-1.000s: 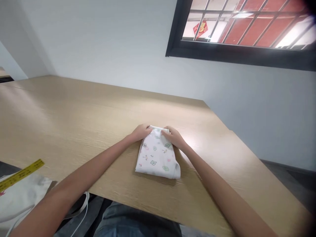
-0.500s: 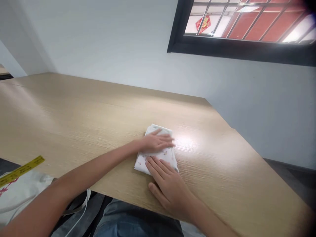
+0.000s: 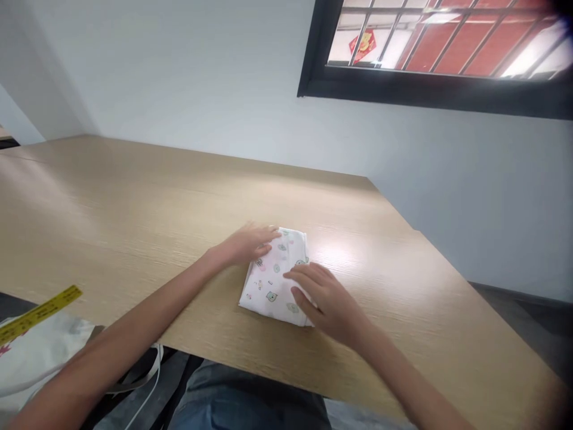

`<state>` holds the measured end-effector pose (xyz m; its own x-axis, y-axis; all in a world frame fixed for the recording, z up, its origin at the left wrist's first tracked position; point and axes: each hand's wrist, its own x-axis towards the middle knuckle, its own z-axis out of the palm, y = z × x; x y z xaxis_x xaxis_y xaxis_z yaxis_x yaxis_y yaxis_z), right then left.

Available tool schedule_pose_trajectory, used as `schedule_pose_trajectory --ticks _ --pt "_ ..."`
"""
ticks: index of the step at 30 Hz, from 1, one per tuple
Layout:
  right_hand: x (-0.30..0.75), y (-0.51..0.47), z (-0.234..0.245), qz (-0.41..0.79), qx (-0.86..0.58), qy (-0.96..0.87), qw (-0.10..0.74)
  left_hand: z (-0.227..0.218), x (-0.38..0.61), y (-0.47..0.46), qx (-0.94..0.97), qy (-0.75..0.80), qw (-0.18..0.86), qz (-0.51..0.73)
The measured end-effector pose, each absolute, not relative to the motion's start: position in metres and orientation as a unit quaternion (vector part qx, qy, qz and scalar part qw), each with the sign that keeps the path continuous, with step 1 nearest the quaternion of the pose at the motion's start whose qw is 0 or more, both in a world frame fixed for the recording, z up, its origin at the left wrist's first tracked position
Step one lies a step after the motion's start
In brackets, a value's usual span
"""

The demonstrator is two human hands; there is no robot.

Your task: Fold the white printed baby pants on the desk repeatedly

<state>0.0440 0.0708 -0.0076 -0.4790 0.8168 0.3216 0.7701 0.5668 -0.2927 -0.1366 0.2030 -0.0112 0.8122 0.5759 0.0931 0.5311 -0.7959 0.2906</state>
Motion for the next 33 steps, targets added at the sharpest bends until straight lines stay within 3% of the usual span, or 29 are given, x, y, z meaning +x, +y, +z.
schedule_pose_trajectory --ticks 5,10,17,22,26,33 --pt "0.065 0.075 -0.019 0.133 -0.483 -0.858 0.115 -0.012 -0.177 0.152 0.94 0.237 0.244 0.007" --pt "0.063 0.025 -0.031 0.201 -0.465 -0.855 0.11 -0.024 -0.203 0.103 0.934 0.192 0.3 0.019" --pt "0.05 -0.008 -0.041 0.22 -0.499 -0.8 0.251 -0.025 -0.209 0.078 0.863 0.291 0.398 0.111" --pt "0.031 0.019 -0.034 0.284 -0.665 -0.579 0.377 -0.033 -0.177 0.088 0.708 0.437 0.488 0.262" --pt "0.016 0.044 -0.026 0.244 -0.72 -0.52 0.39 -0.039 -0.152 0.096 0.671 0.55 0.41 0.279" --pt "0.006 0.055 -0.029 0.138 -0.803 -0.503 0.289 -0.039 -0.14 0.092 0.651 0.639 0.288 0.29"
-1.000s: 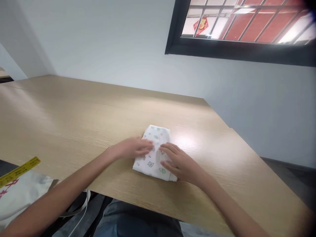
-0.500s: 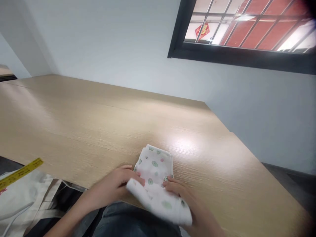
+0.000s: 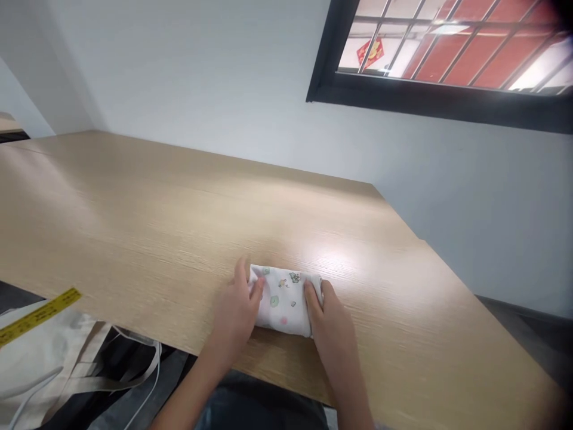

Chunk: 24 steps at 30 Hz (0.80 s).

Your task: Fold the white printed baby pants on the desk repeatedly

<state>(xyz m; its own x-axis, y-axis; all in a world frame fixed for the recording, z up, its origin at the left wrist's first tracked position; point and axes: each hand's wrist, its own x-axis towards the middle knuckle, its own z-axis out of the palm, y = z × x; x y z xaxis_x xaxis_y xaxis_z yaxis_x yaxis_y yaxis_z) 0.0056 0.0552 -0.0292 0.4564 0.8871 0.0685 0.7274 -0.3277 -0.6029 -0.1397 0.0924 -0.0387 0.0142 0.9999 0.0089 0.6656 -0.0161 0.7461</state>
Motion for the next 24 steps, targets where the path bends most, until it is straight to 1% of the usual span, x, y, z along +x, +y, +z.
schedule_pose_trajectory --ticks 3,5,7,8,10,12,13,16,18,19,22,24 --pt "-0.009 0.053 -0.033 -0.026 -0.768 -0.534 0.353 -0.033 -0.132 0.088 0.725 0.596 0.195 0.286" --pt "-0.02 0.052 -0.037 -0.089 -0.712 -0.594 0.364 -0.03 -0.127 0.088 0.789 0.543 0.15 0.247" --pt "-0.023 0.052 -0.043 -0.074 -0.679 -0.656 0.322 -0.031 -0.128 0.09 0.831 0.5 0.132 0.202" --pt "-0.02 0.051 -0.045 -0.047 -0.672 -0.675 0.301 -0.033 -0.133 0.091 0.839 0.493 0.136 0.186" --pt "-0.005 0.047 -0.048 0.022 -0.683 -0.67 0.291 -0.04 -0.148 0.092 0.831 0.506 0.16 0.163" --pt "0.016 0.038 -0.046 0.083 -0.723 -0.616 0.301 -0.045 -0.169 0.093 0.806 0.54 0.192 0.149" --pt "0.024 0.031 -0.044 0.095 -0.749 -0.579 0.307 -0.045 -0.178 0.092 0.789 0.558 0.21 0.148" --pt "0.022 0.005 -0.033 0.074 -0.791 -0.496 0.351 -0.034 -0.189 0.095 0.726 0.608 0.266 0.181" --pt "0.001 -0.009 -0.029 0.067 -0.764 -0.504 0.398 -0.022 -0.181 0.101 0.717 0.594 0.288 0.221" --pt "-0.013 -0.013 -0.03 0.077 -0.737 -0.534 0.408 -0.016 -0.174 0.106 0.732 0.566 0.297 0.236" --pt "-0.043 -0.011 -0.038 0.104 -0.674 -0.617 0.394 -0.006 -0.153 0.118 0.78 0.475 0.33 0.239" --pt "-0.045 -0.001 -0.044 0.107 -0.687 -0.611 0.38 -0.007 -0.149 0.119 0.782 0.46 0.348 0.235"
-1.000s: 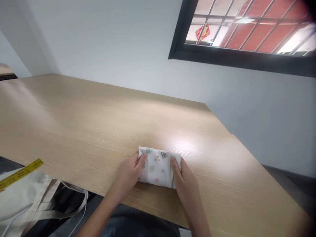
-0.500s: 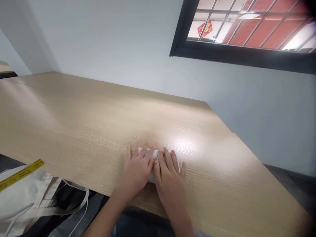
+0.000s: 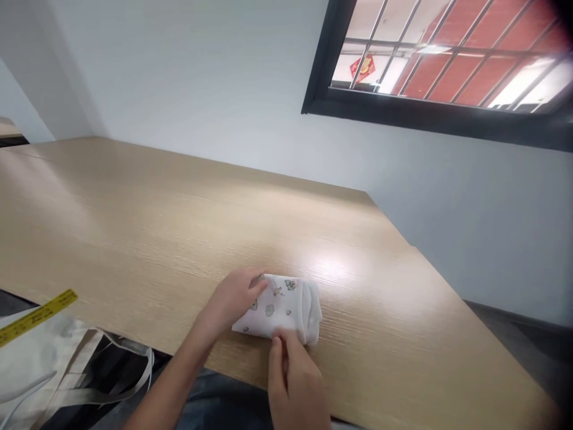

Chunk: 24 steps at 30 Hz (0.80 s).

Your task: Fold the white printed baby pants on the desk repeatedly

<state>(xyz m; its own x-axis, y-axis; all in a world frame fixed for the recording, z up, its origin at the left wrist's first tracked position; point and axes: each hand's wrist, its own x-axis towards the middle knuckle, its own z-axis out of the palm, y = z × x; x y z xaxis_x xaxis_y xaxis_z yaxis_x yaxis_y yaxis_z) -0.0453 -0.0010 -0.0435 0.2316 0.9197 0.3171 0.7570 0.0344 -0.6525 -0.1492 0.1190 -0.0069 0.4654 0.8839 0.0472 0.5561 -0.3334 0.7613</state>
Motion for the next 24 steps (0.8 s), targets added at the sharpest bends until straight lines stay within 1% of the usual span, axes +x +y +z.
schedule_pose_trajectory --ticks 6,10,13,17,20,24 --pt "-0.013 0.034 -0.041 0.141 -0.741 -0.548 0.361 -0.023 -0.165 0.081 0.696 0.532 0.43 0.219" --pt "-0.007 0.047 -0.038 0.187 -0.736 -0.559 0.334 -0.027 -0.167 0.061 0.658 0.543 0.479 0.209" --pt "-0.004 0.047 -0.036 0.218 -0.72 -0.564 0.341 -0.024 -0.169 0.06 0.651 0.533 0.498 0.207" --pt "0.002 0.042 -0.034 0.25 -0.715 -0.551 0.351 -0.021 -0.173 0.066 0.634 0.544 0.49 0.249" --pt "0.002 0.042 -0.034 0.24 -0.713 -0.566 0.337 -0.02 -0.167 0.074 0.63 0.527 0.499 0.276" --pt "0.005 0.044 -0.038 0.174 -0.726 -0.607 0.275 -0.022 -0.141 0.08 0.689 0.562 0.406 0.211"
